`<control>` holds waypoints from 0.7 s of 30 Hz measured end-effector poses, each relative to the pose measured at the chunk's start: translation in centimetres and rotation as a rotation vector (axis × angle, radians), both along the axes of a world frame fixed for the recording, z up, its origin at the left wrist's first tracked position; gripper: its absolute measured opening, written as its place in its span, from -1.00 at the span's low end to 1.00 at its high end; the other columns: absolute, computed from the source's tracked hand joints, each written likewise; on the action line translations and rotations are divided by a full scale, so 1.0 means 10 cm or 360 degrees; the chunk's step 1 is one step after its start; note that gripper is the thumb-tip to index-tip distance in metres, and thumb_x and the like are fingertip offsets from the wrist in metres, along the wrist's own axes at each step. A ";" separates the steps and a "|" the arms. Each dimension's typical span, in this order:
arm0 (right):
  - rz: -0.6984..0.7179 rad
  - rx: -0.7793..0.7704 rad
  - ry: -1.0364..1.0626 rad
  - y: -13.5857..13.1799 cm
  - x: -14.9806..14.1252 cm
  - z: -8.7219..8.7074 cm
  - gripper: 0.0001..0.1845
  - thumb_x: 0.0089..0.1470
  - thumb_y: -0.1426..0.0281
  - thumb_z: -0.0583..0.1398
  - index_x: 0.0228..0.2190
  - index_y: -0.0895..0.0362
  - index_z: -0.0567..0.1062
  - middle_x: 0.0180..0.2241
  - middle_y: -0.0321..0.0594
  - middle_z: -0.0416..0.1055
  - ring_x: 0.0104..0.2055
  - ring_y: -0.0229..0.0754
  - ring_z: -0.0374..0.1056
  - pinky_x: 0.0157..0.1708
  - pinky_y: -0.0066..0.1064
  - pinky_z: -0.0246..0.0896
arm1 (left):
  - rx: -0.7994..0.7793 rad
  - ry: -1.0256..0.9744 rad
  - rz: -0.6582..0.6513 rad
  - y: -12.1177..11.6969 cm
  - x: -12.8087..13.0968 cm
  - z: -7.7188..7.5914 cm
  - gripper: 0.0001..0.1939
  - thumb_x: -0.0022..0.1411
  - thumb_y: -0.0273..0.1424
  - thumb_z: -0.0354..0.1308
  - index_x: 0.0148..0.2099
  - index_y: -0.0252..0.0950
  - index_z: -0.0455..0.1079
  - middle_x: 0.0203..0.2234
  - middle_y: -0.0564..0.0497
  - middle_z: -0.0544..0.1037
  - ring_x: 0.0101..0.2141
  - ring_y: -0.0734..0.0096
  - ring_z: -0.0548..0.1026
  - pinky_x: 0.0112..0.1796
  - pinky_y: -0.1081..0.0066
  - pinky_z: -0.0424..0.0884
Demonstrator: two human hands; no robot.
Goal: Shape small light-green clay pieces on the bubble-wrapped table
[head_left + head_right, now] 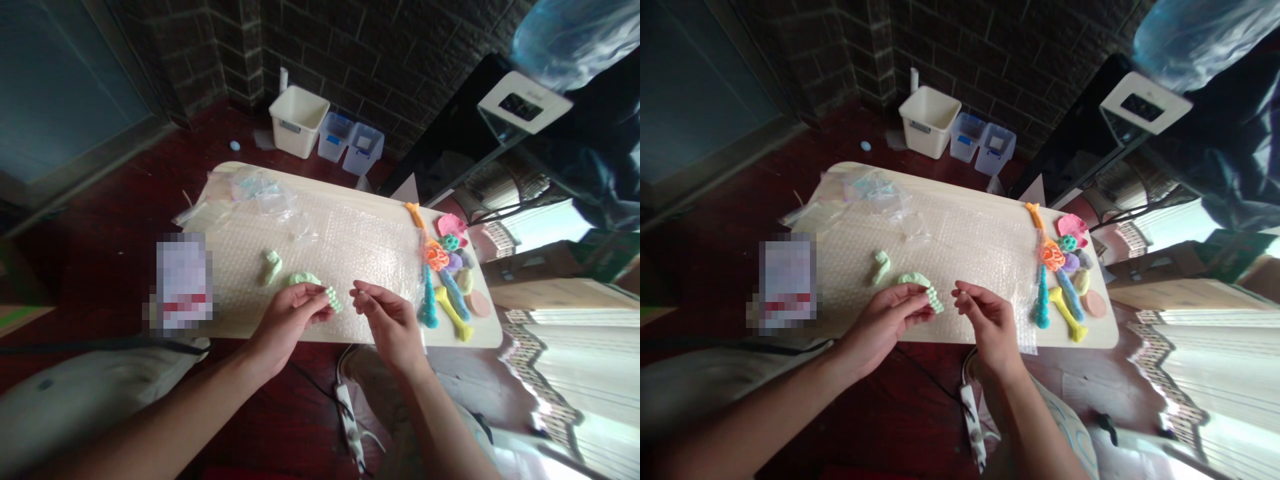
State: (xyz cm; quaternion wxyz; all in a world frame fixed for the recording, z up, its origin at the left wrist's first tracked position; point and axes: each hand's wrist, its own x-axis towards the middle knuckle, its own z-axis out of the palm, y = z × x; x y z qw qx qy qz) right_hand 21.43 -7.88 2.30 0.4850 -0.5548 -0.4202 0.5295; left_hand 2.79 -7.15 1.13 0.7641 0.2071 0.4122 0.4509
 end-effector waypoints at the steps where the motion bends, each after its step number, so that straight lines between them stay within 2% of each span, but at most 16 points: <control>1: -0.0040 -0.0025 0.0088 0.02 0.01 -0.01 -0.74 0.07 0.22 0.45 -0.20 0.04 0.73 -0.33 -0.16 0.65 -0.33 -0.17 0.46 -0.30 -0.31 0.37 | 0.0002 -0.0004 -0.0008 0.01 -0.01 0.01 -0.71 0.12 -0.29 0.46 -0.21 -0.36 0.55 -0.31 -0.04 0.61 -0.29 0.38 0.57 -0.16 0.33 0.53; 4: -0.0068 -0.0141 0.0316 0.09 0.03 -0.04 -0.75 -0.04 0.22 0.51 -0.32 0.07 0.72 -0.40 -0.19 0.63 -0.44 -0.26 0.39 -0.43 -0.41 0.30 | 0.0015 -0.0023 -0.0030 0.04 -0.04 0.02 -0.71 0.12 -0.29 0.46 -0.22 -0.37 0.53 -0.34 -0.03 0.60 -0.31 0.39 0.56 -0.19 0.34 0.52; 8: -0.0089 -0.0257 0.0432 0.16 0.05 -0.06 -0.72 -0.10 0.20 0.55 -0.44 0.11 0.69 -0.51 -0.25 0.57 -0.53 -0.33 0.34 -0.54 -0.50 0.22 | 0.0035 -0.0035 -0.0048 0.06 -0.05 0.03 -0.71 0.11 -0.28 0.46 -0.23 -0.37 0.53 -0.37 -0.02 0.60 -0.34 0.40 0.55 -0.19 0.34 0.51; 15: -0.0030 -0.0310 0.0527 0.21 0.11 -0.12 -0.67 -0.16 0.23 0.58 -0.33 0.09 0.73 -0.37 -0.19 0.65 -0.41 -0.29 0.47 -0.41 -0.50 0.42 | 0.0029 -0.0054 -0.0086 0.09 -0.05 0.03 -0.71 0.11 -0.29 0.46 -0.24 -0.38 0.53 -0.38 -0.02 0.61 -0.37 0.41 0.56 -0.21 0.36 0.49; 21: -0.0007 -0.0309 0.0633 0.17 0.17 -0.13 -0.69 -0.14 0.19 0.57 -0.37 0.07 0.70 -0.50 -0.27 0.52 -0.52 -0.34 0.34 -0.58 -0.57 0.28 | 0.0018 -0.0081 -0.0085 0.09 -0.05 0.00 -0.73 0.11 -0.32 0.47 -0.24 -0.37 0.54 -0.39 -0.01 0.61 -0.37 0.40 0.57 -0.22 0.37 0.50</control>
